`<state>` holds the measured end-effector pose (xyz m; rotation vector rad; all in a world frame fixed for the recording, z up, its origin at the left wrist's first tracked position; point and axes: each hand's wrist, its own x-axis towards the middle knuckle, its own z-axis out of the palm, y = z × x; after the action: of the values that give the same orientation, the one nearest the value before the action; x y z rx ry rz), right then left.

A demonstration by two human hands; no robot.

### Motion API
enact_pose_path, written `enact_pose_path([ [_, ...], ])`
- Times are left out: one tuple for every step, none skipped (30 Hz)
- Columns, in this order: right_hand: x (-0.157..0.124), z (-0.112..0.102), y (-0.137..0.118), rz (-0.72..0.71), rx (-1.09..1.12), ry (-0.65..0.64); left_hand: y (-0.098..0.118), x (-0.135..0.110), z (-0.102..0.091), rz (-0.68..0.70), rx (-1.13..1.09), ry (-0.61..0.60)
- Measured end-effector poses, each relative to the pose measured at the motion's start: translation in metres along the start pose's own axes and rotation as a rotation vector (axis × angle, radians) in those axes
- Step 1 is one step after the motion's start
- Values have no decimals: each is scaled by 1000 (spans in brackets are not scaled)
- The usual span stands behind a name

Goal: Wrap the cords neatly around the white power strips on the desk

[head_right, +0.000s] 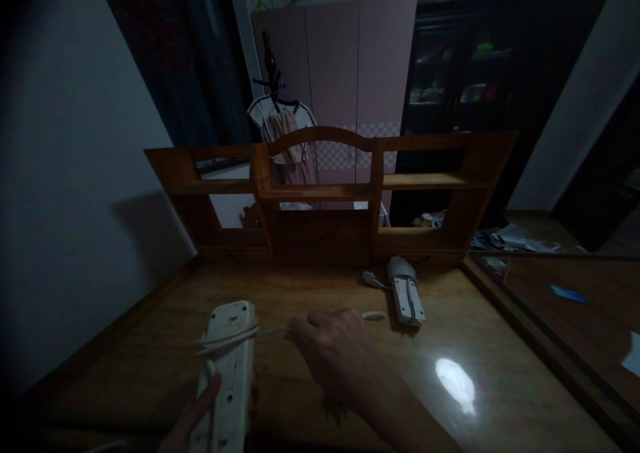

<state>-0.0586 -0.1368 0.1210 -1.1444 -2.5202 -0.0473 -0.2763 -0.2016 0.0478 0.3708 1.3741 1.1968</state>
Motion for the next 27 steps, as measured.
enact_pose_path([
  [-1,0,0,6,-6,-4,-1,1,1,4,1,11],
  [-1,1,1,7,-12,-7,-2,2,2,24,5,25],
  [-1,1,2,8,-18,-8,-5,3,3,62,11,42],
  [-2,1,3,4,-24,-8,-8,3,3,124,25,64],
  [-2,2,4,-1,-31,-8,-10,4,3,199,47,86],
  [-2,2,4,-6,-38,-9,-13,4,2,269,70,104],
  [-3,2,5,-16,-44,-8,-15,5,0,329,99,121],
  [-4,3,5,-27,-51,-3,-16,6,-1,376,133,136],
  [-4,3,4,-39,-57,1,-17,7,-2,414,171,152],
  [-5,3,3,-52,-63,4,-17,8,-3,445,211,170],
  [-6,3,2,-63,-68,6,-17,10,-3,473,251,190],
  [-6,4,1,-77,-72,3,-17,11,-3,504,293,208],
  [-6,5,-1,-89,-76,-5,-17,13,-2,532,327,221],
  [-7,7,-3,-100,-82,-13,-18,14,1,556,347,223],
  [-7,9,-4,-108,-89,-16,-18,15,4,578,359,215],
  [-7,10,-5,-116,-96,-20,-19,16,7,599,365,200],
  [-7,12,-5,-119,-102,-26,-19,16,11,616,368,182],
  [-6,14,-5,-119,-107,-34,-19,16,16,626,371,166],
  [-6,15,-4,-113,-110,-42,-19,15,20,625,374,158],
  [-5,16,-3,-105,-111,-54,-18,13,25,614,378,162],
  [-5,16,-1,-92,-110,-66,-17,12,29,600,382,175],
  [-4,16,1,-74,-106,-74,-16,9,33,587,385,189],
  [-3,16,2,-52,-100,-76,-14,7,35,580,386,198],
  [-3,16,4,-30,-93,-76,-13,5,37,580,383,200],
  [-2,15,5,-8,-84,-72,-13,4,38,584,380,196],
  [-2,15,6,13,-73,-69,-13,3,38,591,380,191],
  [-1,14,6,32,-65,-65,-13,3,38,597,387,188],
])
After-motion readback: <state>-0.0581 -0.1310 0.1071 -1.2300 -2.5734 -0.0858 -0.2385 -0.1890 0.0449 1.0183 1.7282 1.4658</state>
